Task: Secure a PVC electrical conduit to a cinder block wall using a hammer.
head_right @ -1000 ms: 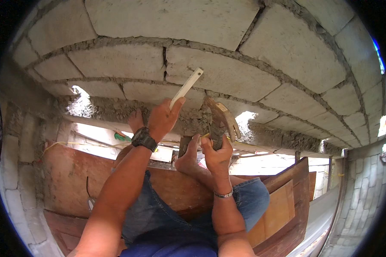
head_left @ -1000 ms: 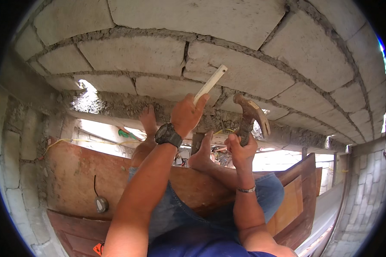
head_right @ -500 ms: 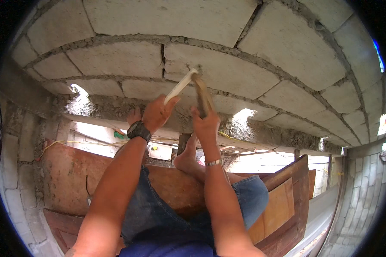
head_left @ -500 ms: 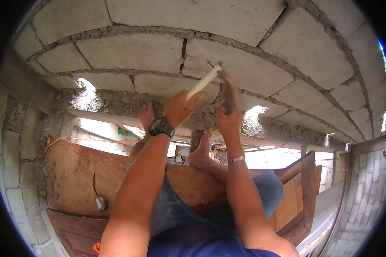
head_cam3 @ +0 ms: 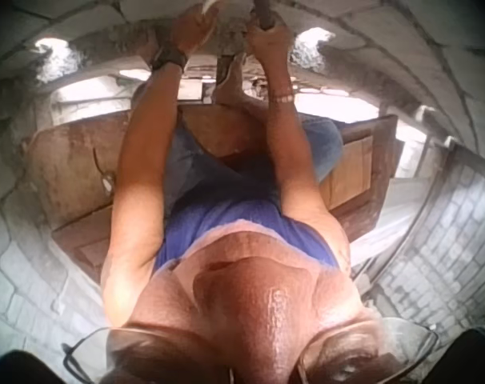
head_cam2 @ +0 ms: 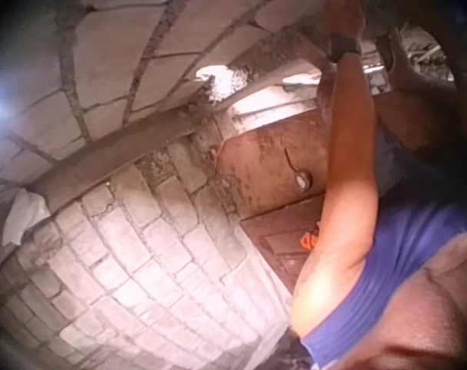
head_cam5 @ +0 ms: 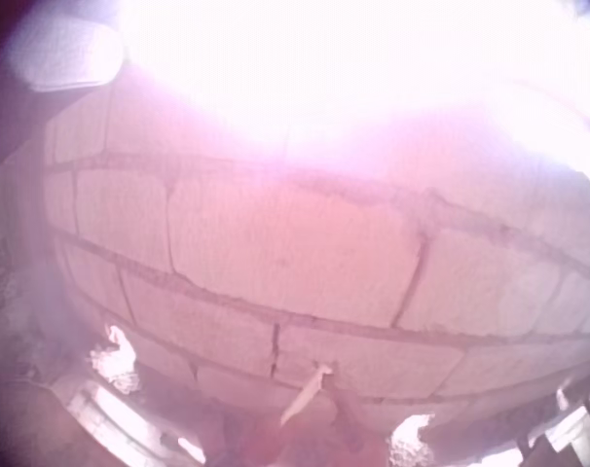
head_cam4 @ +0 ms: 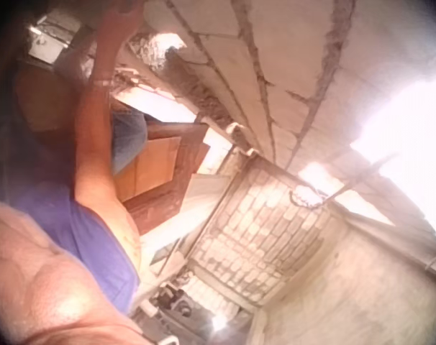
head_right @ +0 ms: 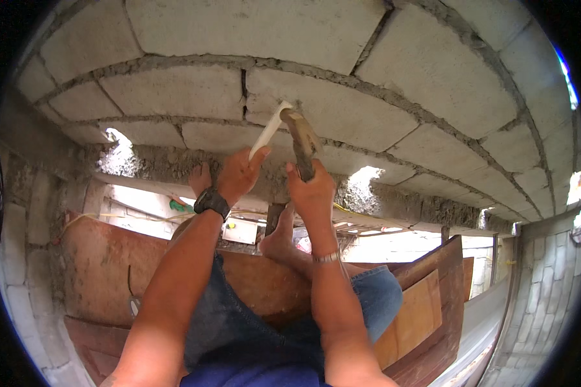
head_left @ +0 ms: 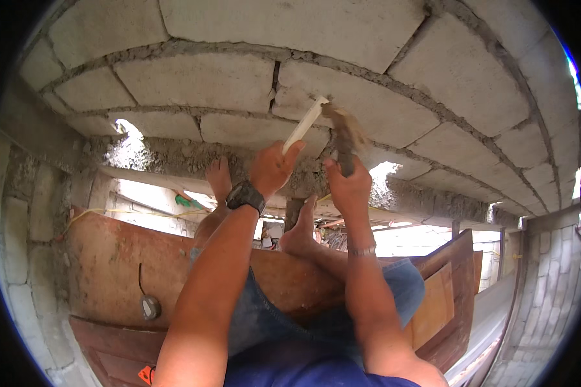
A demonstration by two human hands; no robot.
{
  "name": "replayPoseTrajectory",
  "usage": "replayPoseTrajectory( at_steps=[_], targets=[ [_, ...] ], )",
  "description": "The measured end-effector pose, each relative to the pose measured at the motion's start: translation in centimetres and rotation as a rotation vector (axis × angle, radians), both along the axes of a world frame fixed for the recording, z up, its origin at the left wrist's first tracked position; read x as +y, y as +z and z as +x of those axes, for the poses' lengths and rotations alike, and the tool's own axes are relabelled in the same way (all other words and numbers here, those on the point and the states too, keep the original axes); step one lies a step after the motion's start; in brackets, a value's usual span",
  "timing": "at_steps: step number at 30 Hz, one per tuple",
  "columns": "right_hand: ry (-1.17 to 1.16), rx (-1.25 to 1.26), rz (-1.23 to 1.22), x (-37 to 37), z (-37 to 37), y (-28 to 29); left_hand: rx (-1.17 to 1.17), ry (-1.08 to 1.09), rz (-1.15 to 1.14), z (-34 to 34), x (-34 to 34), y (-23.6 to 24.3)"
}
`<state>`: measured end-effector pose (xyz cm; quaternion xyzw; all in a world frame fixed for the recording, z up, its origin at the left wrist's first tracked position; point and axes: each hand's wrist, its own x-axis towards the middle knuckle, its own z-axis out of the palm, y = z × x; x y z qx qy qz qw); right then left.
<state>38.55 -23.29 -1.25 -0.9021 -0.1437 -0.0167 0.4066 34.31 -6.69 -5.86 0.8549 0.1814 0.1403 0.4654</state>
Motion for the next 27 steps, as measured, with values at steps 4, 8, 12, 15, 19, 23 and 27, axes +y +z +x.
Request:
replayPoseTrajectory(
  at_steps=[4, 8, 12, 15, 19, 23, 27],
  targets=[
    [0.063, -0.298, 0.614, -0.8, -3.5, 2.2, -0.058, -0.040, -0.100, 0.3, -0.4, 0.2],
    [-0.005, -0.269, 0.047, 0.1, 1.4, -1.0, -0.035, -0.043, -0.075, 0.8, -1.4, 0.3],
    [0.071, -0.145, 0.117, -0.5, -1.7, 3.6, -0.157, 0.009, -0.086, 0.8, -1.1, 0.4],
    [0.101, -0.408, 0.533, -0.2, -2.8, 4.1, -0.041, -0.079, -0.175, 0.8, -1.4, 1.4],
    [0.031, -0.111, 0.052, 1.3, 2.0, 1.3, -0.013, -0.070, -0.176, 0.7, -1.6, 1.9],
    [-0.036, 0.015, 0.292, 0.1, -1.5, 4.5, 0.016, 0.018, -0.168, 0.2, -1.4, 1.6],
    [-0.012, -0.487, 0.561, 0.7, 1.4, -0.1, -0.027, -0.072, -0.284, 1.4, -2.1, 1.7]
  ],
)
